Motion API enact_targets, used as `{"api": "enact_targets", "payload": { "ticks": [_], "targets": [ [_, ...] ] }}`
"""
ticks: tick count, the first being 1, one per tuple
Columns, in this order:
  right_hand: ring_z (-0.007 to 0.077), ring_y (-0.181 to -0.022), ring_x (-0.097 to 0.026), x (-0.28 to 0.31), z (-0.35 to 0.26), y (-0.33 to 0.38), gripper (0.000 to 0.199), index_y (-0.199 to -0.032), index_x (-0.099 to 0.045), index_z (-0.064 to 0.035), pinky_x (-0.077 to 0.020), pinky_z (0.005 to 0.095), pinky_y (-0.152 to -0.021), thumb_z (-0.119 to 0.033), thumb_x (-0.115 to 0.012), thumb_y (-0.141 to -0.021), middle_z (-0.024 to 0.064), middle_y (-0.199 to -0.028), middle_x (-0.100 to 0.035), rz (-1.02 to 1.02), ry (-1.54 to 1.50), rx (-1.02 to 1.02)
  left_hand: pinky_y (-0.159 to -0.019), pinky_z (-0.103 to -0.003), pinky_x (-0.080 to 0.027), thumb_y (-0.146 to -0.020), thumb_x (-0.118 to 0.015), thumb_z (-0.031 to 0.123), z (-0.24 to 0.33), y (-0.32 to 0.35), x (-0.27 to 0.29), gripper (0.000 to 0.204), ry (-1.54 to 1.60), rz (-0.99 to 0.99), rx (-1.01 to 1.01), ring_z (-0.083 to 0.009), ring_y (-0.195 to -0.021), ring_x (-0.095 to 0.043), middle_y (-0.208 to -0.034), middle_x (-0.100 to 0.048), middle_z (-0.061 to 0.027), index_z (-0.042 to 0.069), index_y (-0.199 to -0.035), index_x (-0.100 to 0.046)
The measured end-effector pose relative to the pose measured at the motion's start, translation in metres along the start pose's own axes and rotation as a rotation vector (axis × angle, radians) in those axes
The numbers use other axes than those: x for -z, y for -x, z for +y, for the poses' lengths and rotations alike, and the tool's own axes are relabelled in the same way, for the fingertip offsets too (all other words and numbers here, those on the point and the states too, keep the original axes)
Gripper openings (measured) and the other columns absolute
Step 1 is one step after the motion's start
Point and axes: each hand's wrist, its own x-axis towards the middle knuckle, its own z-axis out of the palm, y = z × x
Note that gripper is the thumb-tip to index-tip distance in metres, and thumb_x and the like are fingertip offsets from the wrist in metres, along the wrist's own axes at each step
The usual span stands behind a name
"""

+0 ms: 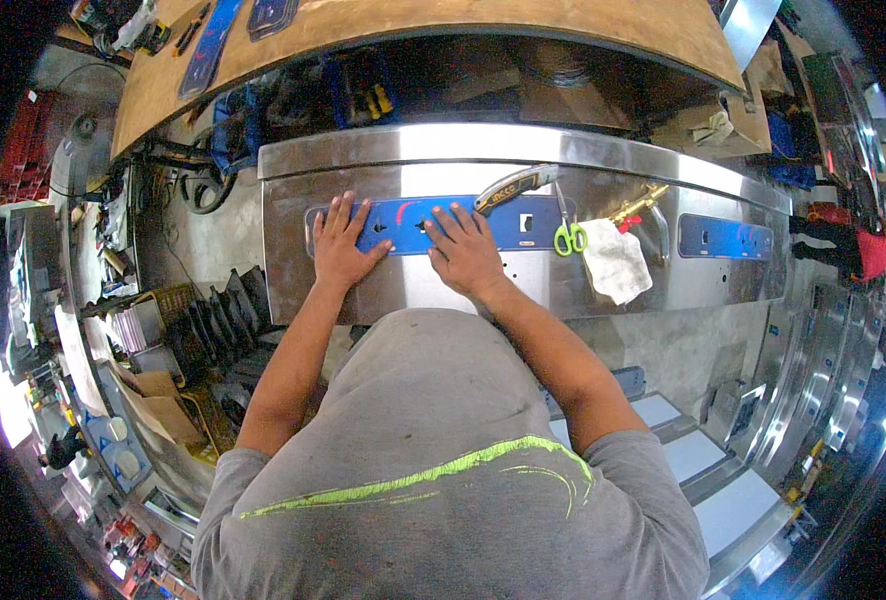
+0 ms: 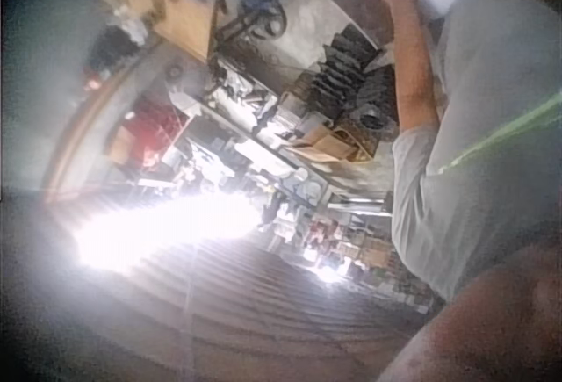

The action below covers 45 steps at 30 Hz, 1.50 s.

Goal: The person uses scissors and a utility knife to cut shapes out of a blue sticker sheet on a metal workbench. They then peel off the cut pieces and place them on the table.

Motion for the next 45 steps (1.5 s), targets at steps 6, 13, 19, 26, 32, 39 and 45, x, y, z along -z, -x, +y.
{"api": "enact_targets", "payload": {
  "ticks": [6, 13, 19, 26, 32, 39, 45],
  "targets": [
    [0.0361, -0.140, -0.043, 0.000, 0.001, 0.000, 0.047, -0.138, -0.060, -0.0136, -0.0338, 0.0584, -0.112, -0.033, -0.060, -0.095, 0.0116, -0.149, -0.052, -0.010, 0.012, -0.001, -0.124, -0.055, -0.016, -0.083, -0.064, 0.072, -0.001, 0.000, -0.001, 0.086, -0.020, -0.027, 0.004, -0.0297, -0.152, -0.030, -0.163, -0.036, -0.0110, 0.024, -0.153, -0.048],
    [0.0365, -0.139, -0.044, -0.002, 0.004, -0.008, 0.048, -0.138, -0.061, -0.0137, -0.0337, 0.0583, -0.112, -0.033, -0.060, -0.094, 0.0118, -0.149, -0.052, -0.008, 0.027, -0.014, -0.121, -0.058, -0.022, -0.081, -0.070, 0.067, -0.004, -0.008, 0.000, 0.087, -0.004, -0.002, -0.003, -0.0336, -0.151, -0.033, -0.164, -0.036, -0.0112, 0.023, -0.153, -0.048],
    [0.0370, -0.140, -0.043, 0.000, 0.004, -0.008, 0.046, -0.135, -0.063, -0.0116, -0.0348, 0.0599, -0.112, -0.033, -0.059, -0.094, 0.0128, -0.149, -0.052, 0.017, 0.008, -0.006, -0.123, -0.057, -0.018, -0.083, -0.068, 0.066, -0.002, -0.010, 0.004, 0.085, 0.018, -0.051, 0.011, -0.0333, -0.153, -0.028, -0.164, -0.034, -0.0132, 0.021, -0.152, -0.049],
    [0.0373, -0.138, -0.046, -0.002, 0.004, -0.007, 0.046, -0.133, -0.065, -0.0120, -0.0356, 0.0584, -0.111, -0.033, -0.062, -0.092, 0.0131, -0.147, -0.054, 0.085, -0.008, -0.005, -0.122, -0.059, -0.019, -0.083, -0.070, 0.055, 0.025, -0.025, 0.004, 0.079, 0.103, -0.019, -0.147, -0.0377, -0.153, -0.026, -0.163, -0.032, -0.0179, 0.015, -0.148, -0.052],
    [0.0381, -0.140, -0.043, -0.002, 0.003, -0.008, 0.047, -0.135, -0.064, -0.0102, -0.0348, 0.0597, -0.113, -0.034, -0.059, -0.095, 0.0136, -0.150, -0.051, 0.021, -0.007, -0.014, -0.124, -0.059, -0.013, -0.087, -0.067, 0.055, 0.031, -0.034, 0.000, 0.076, 0.134, -0.083, -0.136, -0.0381, -0.154, -0.023, -0.166, -0.026, -0.0187, 0.023, -0.153, -0.048],
    [0.0367, -0.139, -0.046, -0.004, 0.005, -0.008, 0.049, -0.135, -0.063, -0.0106, -0.0344, 0.0576, -0.112, -0.034, -0.063, -0.091, 0.0128, -0.148, -0.054, 0.018, -0.023, -0.029, -0.124, -0.058, -0.011, -0.090, -0.062, 0.059, 0.025, -0.029, -0.004, 0.070, 0.091, -0.131, -0.156, -0.0370, -0.155, -0.020, -0.168, -0.020, -0.0182, 0.033, -0.154, -0.046],
    [0.0358, -0.139, -0.047, -0.003, 0.007, -0.008, 0.050, -0.131, -0.063, -0.0069, -0.0332, 0.0558, -0.113, -0.034, -0.065, -0.090, 0.0131, -0.147, -0.056, 0.027, -0.052, -0.043, -0.125, -0.057, -0.011, -0.090, -0.061, 0.061, 0.028, -0.029, -0.003, 0.073, 0.089, -0.156, -0.133, -0.0365, -0.155, -0.019, -0.169, -0.020, -0.0177, 0.035, -0.155, -0.043]
  ]
}}
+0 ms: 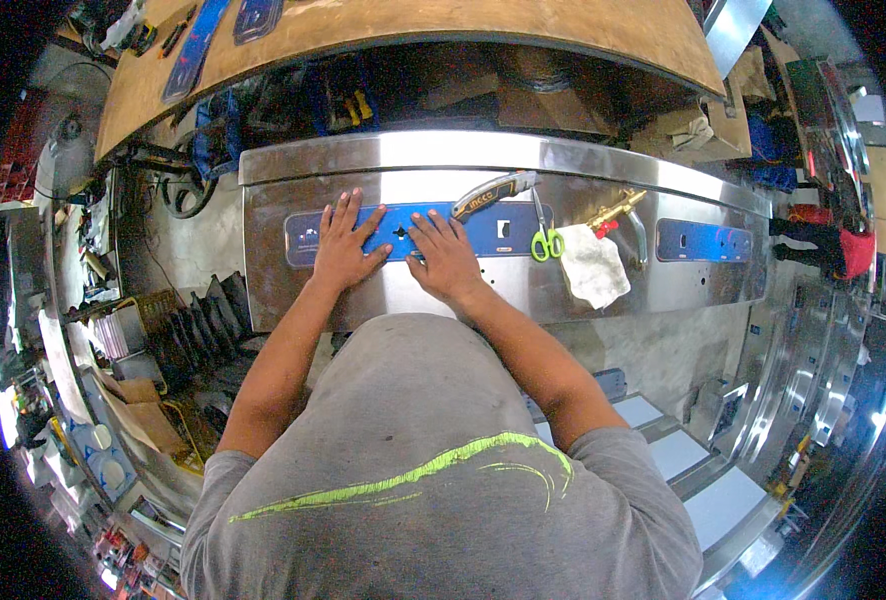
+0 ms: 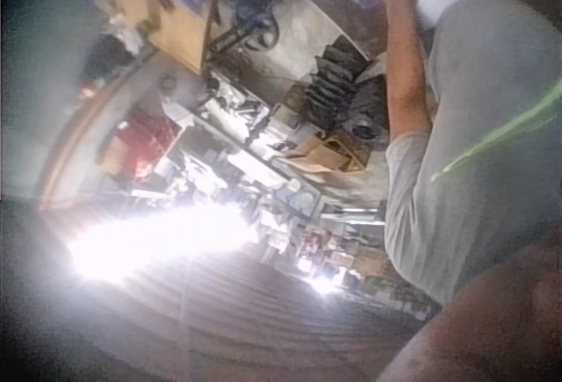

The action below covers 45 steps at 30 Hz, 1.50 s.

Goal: The person uses scissors and a utility knife to cut shapes out of a blue sticker sheet on a metal workbench. They then peel off the cut pieces and place them on the table.

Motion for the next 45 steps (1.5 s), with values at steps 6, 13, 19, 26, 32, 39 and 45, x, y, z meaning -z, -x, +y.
{"api": "enact_targets", "payload": {
  "ticks": [6, 13, 19, 26, 32, 39, 45],
  "targets": [
    [0.0349, -0.139, -0.047, -0.0011, -0.0008, -0.0006, 0.048, -0.127, -0.066, -0.0064, -0.0335, 0.0548, -0.113, -0.035, -0.065, -0.089, 0.0127, -0.146, -0.057, 0.002, 0.023, 0.003, -0.125, -0.055, -0.012, -0.089, -0.061, 0.062, 0.0023, -0.0004, 0.0046, 0.073, -0.002, -0.014, 0.018, -0.0352, -0.156, -0.020, -0.168, -0.021, -0.0163, 0.036, -0.155, -0.043],
    [0.0332, -0.139, -0.047, -0.0002, -0.0022, -0.0002, 0.047, -0.127, -0.067, -0.0070, -0.0327, 0.0545, -0.114, -0.036, -0.065, -0.089, 0.0124, -0.147, -0.056, -0.007, 0.031, -0.010, -0.126, -0.055, -0.012, -0.089, -0.062, 0.062, 0.0041, -0.0021, 0.0076, 0.073, -0.028, -0.041, 0.031, -0.0337, -0.156, -0.019, -0.169, -0.021, -0.0153, 0.036, -0.155, -0.043],
    [0.0340, -0.141, -0.044, 0.0004, -0.0026, 0.0005, 0.045, -0.130, -0.067, -0.0137, -0.0315, 0.0570, -0.114, -0.036, -0.063, -0.091, 0.0117, -0.149, -0.054, -0.037, 0.036, -0.015, -0.126, -0.056, -0.012, -0.089, -0.063, 0.062, 0.0042, -0.0019, 0.0071, 0.075, -0.006, -0.036, 0.030, -0.0335, -0.156, -0.019, -0.168, -0.021, -0.0154, 0.036, -0.155, -0.042],
    [0.0354, -0.142, -0.042, 0.0013, -0.0037, 0.0001, 0.044, -0.132, -0.065, -0.0185, -0.0310, 0.0595, -0.113, -0.037, -0.062, -0.093, 0.0121, -0.152, -0.049, -0.036, 0.062, 0.017, -0.125, -0.056, -0.012, -0.088, -0.065, 0.060, 0.0046, -0.0025, 0.0087, 0.074, 0.002, -0.034, 0.027, -0.0346, -0.155, -0.020, -0.168, -0.023, -0.0161, 0.035, -0.155, -0.043],
    [0.0353, -0.141, -0.042, 0.0036, -0.0067, -0.0010, 0.043, -0.131, -0.066, -0.0183, -0.0297, 0.0602, -0.113, -0.036, -0.061, -0.093, 0.0121, -0.151, -0.050, -0.049, 0.055, -0.002, -0.125, -0.057, -0.012, -0.088, -0.065, 0.060, 0.0035, -0.0023, 0.0073, 0.072, 0.008, -0.037, 0.031, -0.0348, -0.156, -0.020, -0.168, -0.023, -0.0161, 0.034, -0.153, -0.046],
    [0.0362, -0.140, -0.043, 0.0066, -0.0087, -0.0007, 0.043, -0.131, -0.065, -0.0166, -0.0323, 0.0601, -0.112, -0.035, -0.063, -0.092, 0.0123, -0.149, -0.051, -0.039, 0.060, 0.004, -0.122, -0.061, -0.017, -0.086, -0.065, 0.061, -0.0002, -0.0019, 0.0002, 0.072, 0.030, 0.036, -0.007, -0.0392, -0.153, -0.025, -0.166, -0.027, -0.0186, 0.034, -0.151, -0.050],
    [0.0361, -0.139, -0.044, 0.0069, -0.0093, -0.0004, 0.043, -0.130, -0.065, -0.0164, -0.0328, 0.0600, -0.112, -0.034, -0.063, -0.091, 0.0119, -0.149, -0.052, -0.038, 0.078, 0.003, -0.122, -0.060, -0.016, -0.086, -0.065, 0.062, 0.0010, -0.0016, 0.0003, 0.073, 0.015, 0.035, -0.003, -0.0387, -0.153, -0.025, -0.166, -0.027, -0.0187, 0.034, -0.152, -0.049]
  ]
}}
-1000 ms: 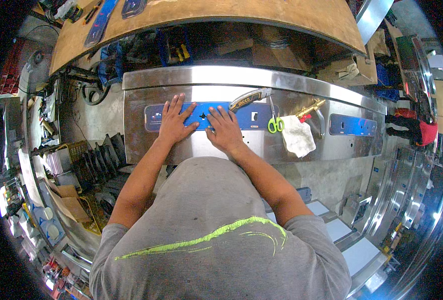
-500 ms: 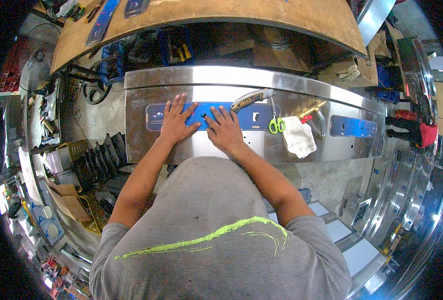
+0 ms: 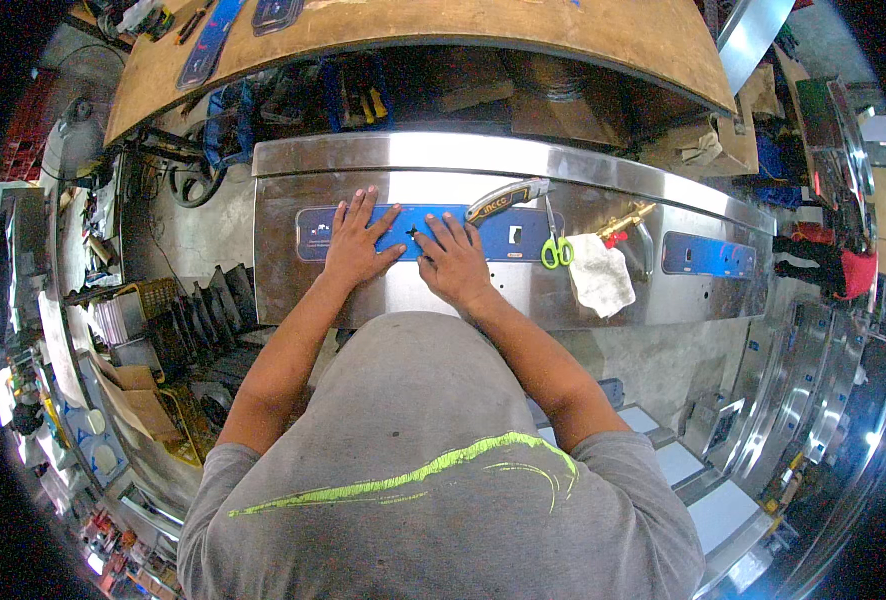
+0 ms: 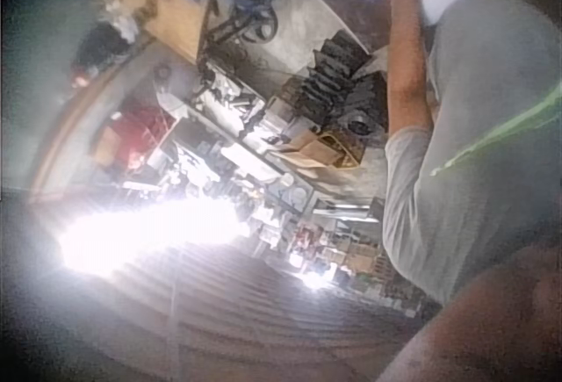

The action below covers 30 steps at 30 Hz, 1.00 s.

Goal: The person uses scissors and a utility knife to cut shapes out of a blue sticker sheet on a metal workbench. They then peel off the cut pieces and place them on the table.

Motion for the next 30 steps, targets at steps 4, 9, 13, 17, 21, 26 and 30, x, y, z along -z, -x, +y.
{"api": "enact_targets", "payload": {
  "ticks": [4, 9, 13, 17, 21, 26, 30],
  "targets": [
    [0.0362, -0.139, -0.045, 0.0007, -0.0012, -0.0007, 0.041, -0.129, -0.066, -0.0164, -0.0334, 0.0598, -0.112, -0.034, -0.062, -0.092, 0.0119, -0.148, -0.052, 0.013, -0.006, -0.004, -0.123, -0.059, -0.014, -0.087, -0.063, 0.063, 0.0002, -0.0007, 0.0010, 0.073, -0.005, -0.016, 0.003, -0.0374, -0.154, -0.022, -0.167, -0.025, -0.0182, 0.034, -0.153, -0.048],
    [0.0360, -0.139, -0.044, 0.0019, -0.0014, -0.0008, 0.041, -0.129, -0.066, -0.0168, -0.0342, 0.0596, -0.111, -0.033, -0.062, -0.092, 0.0117, -0.149, -0.052, 0.012, -0.015, -0.008, -0.125, -0.057, -0.012, -0.089, -0.061, 0.064, 0.0013, -0.0002, 0.0012, 0.073, -0.023, -0.058, 0.025, -0.0356, -0.156, -0.019, -0.167, -0.024, -0.0174, 0.035, -0.154, -0.045],
    [0.0359, -0.140, -0.044, 0.0016, -0.0014, -0.0010, 0.040, -0.129, -0.066, -0.0169, -0.0344, 0.0594, -0.111, -0.033, -0.062, -0.092, 0.0116, -0.149, -0.052, 0.020, -0.018, -0.010, -0.125, -0.057, -0.012, -0.089, -0.061, 0.065, 0.0012, -0.0004, 0.0010, 0.074, -0.029, -0.052, 0.019, -0.0355, -0.156, -0.019, -0.167, -0.023, -0.0176, 0.036, -0.155, -0.044],
    [0.0358, -0.139, -0.044, 0.0017, -0.0016, -0.0016, 0.041, -0.129, -0.066, -0.0174, -0.0341, 0.0591, -0.112, -0.033, -0.062, -0.091, 0.0112, -0.149, -0.052, 0.005, -0.019, -0.022, -0.124, -0.058, -0.014, -0.088, -0.062, 0.065, -0.0001, -0.0005, 0.0007, 0.075, -0.020, -0.047, 0.009, -0.0373, -0.155, -0.021, -0.167, -0.024, -0.0183, 0.036, -0.155, -0.044],
    [0.0359, -0.138, -0.045, 0.0010, -0.0002, -0.0020, 0.042, -0.129, -0.066, -0.0180, -0.0343, 0.0590, -0.112, -0.033, -0.063, -0.090, 0.0107, -0.147, -0.053, 0.010, -0.019, -0.016, -0.123, -0.060, -0.016, -0.088, -0.063, 0.065, -0.0002, -0.0002, 0.0008, 0.075, -0.024, -0.032, 0.002, -0.0392, -0.154, -0.024, -0.167, -0.025, -0.0189, 0.035, -0.154, -0.045],
    [0.0360, -0.137, -0.047, -0.0016, 0.0006, -0.0017, 0.042, -0.128, -0.067, -0.0183, -0.0349, 0.0588, -0.111, -0.033, -0.064, -0.089, 0.0115, -0.146, -0.054, 0.050, -0.031, -0.007, -0.125, -0.057, -0.013, -0.089, -0.062, 0.063, 0.0013, 0.0003, 0.0032, 0.072, -0.024, -0.046, 0.009, -0.0360, -0.155, -0.021, -0.167, -0.023, -0.0175, 0.035, -0.154, -0.045],
    [0.0360, -0.137, -0.047, -0.0016, 0.0005, -0.0011, 0.042, -0.128, -0.067, -0.0183, -0.0351, 0.0588, -0.111, -0.033, -0.064, -0.089, 0.0118, -0.146, -0.055, 0.033, -0.004, -0.012, -0.123, -0.059, -0.016, -0.087, -0.064, 0.063, 0.0015, -0.0005, 0.0041, 0.077, -0.029, -0.028, -0.008, -0.0393, -0.153, -0.025, -0.166, -0.026, -0.0192, 0.032, -0.155, -0.044]
  ]
}}
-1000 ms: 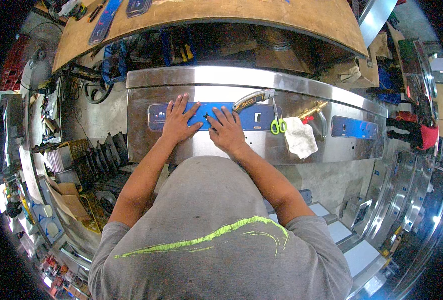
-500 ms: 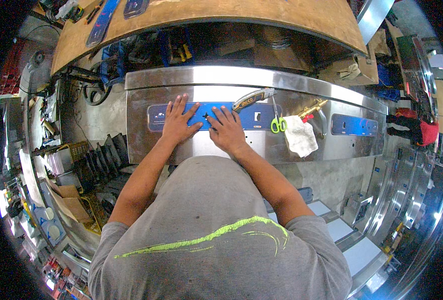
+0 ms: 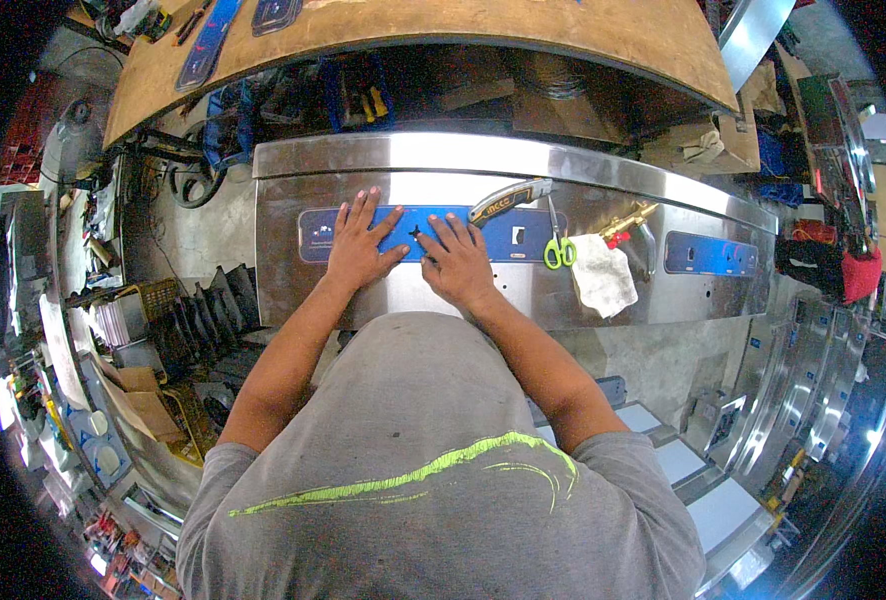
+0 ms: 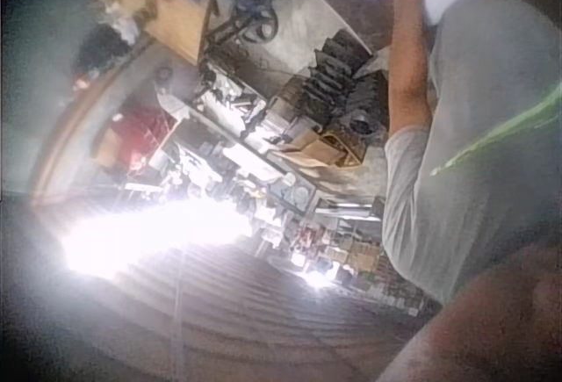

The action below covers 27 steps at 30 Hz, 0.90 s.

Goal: The person uses scissors and a utility knife to cut shapes out of a blue sticker sheet on a metal workbench. They then peel off the cut pieces and place them on the table.

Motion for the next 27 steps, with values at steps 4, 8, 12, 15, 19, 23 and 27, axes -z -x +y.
{"api": "enact_targets", "payload": {
  "ticks": [4, 8, 12, 15, 19, 23, 27],
  "targets": [
    [0.0360, -0.137, -0.046, 0.000, 0.000, 0.000, 0.042, -0.129, -0.066, -0.0183, -0.0350, 0.0589, -0.111, -0.033, -0.063, -0.090, 0.0120, -0.147, -0.054, 0.001, -0.014, 0.006, -0.124, -0.056, -0.017, -0.084, -0.069, 0.060, 0.000, -0.001, 0.000, 0.091, 0.089, 0.031, 0.041, -0.0356, -0.154, -0.025, -0.166, -0.029, -0.0163, 0.019, -0.159, -0.037],
    [0.0362, -0.138, -0.045, 0.001, 0.001, 0.001, 0.043, -0.130, -0.066, -0.0178, -0.0352, 0.0592, -0.110, -0.033, -0.063, -0.090, 0.0123, -0.148, -0.053, -0.012, -0.014, 0.008, -0.125, -0.051, -0.019, -0.079, -0.076, 0.055, -0.012, -0.003, 0.008, 0.099, 0.172, -0.013, 0.040, -0.0313, -0.154, -0.027, -0.164, -0.033, -0.0141, 0.013, -0.159, -0.034],
    [0.0365, -0.139, -0.044, 0.001, 0.001, 0.000, 0.042, -0.129, -0.065, -0.0169, -0.0352, 0.0590, -0.110, -0.033, -0.063, -0.091, 0.0126, -0.148, -0.052, -0.002, -0.044, 0.012, -0.125, -0.049, -0.022, -0.076, -0.080, 0.051, -0.030, -0.004, 0.018, 0.096, 0.182, -0.070, -0.030, -0.0293, -0.152, -0.031, -0.163, -0.036, -0.0125, 0.014, -0.155, -0.040],
    [0.0365, -0.139, -0.044, 0.002, 0.000, -0.001, 0.041, -0.128, -0.065, -0.0159, -0.0351, 0.0589, -0.110, -0.033, -0.063, -0.091, 0.0126, -0.148, -0.052, -0.017, -0.042, 0.000, -0.125, -0.049, -0.022, -0.075, -0.080, 0.053, -0.032, 0.000, 0.019, 0.091, 0.153, -0.074, -0.035, -0.0294, -0.152, -0.030, -0.162, -0.037, -0.0119, 0.015, -0.150, -0.047],
    [0.0348, -0.141, -0.043, 0.001, 0.001, 0.000, 0.040, -0.126, -0.067, -0.0163, -0.0318, 0.0578, -0.112, -0.035, -0.062, -0.091, 0.0108, -0.150, -0.052, -0.044, -0.031, -0.027, -0.126, -0.049, -0.020, -0.075, -0.079, 0.058, -0.033, 0.003, 0.016, 0.087, 0.112, 0.010, -0.046, -0.0300, -0.153, -0.027, -0.162, -0.037, -0.0117, 0.016, -0.146, -0.052],
    [0.0341, -0.142, -0.041, -0.002, 0.003, 0.000, 0.040, -0.125, -0.067, -0.0164, -0.0292, 0.0578, -0.114, -0.037, -0.060, -0.092, 0.0102, -0.151, -0.051, -0.046, -0.052, -0.024, -0.126, -0.049, -0.019, -0.075, -0.078, 0.060, -0.038, 0.003, 0.012, 0.086, 0.130, 0.032, -0.060, -0.0305, -0.153, -0.027, -0.160, -0.039, -0.0128, 0.017, -0.145, -0.053],
    [0.0341, -0.142, -0.040, -0.002, 0.004, 0.001, 0.039, -0.125, -0.067, -0.0164, -0.0294, 0.0581, -0.114, -0.037, -0.061, -0.092, 0.0101, -0.151, -0.051, -0.057, -0.030, -0.017, -0.125, -0.052, -0.021, -0.076, -0.077, 0.060, -0.040, 0.004, 0.007, 0.071, 0.139, 0.072, -0.078, -0.0332, -0.151, -0.031, -0.158, -0.041, -0.0142, 0.016, -0.129, -0.065]
  ]
}}
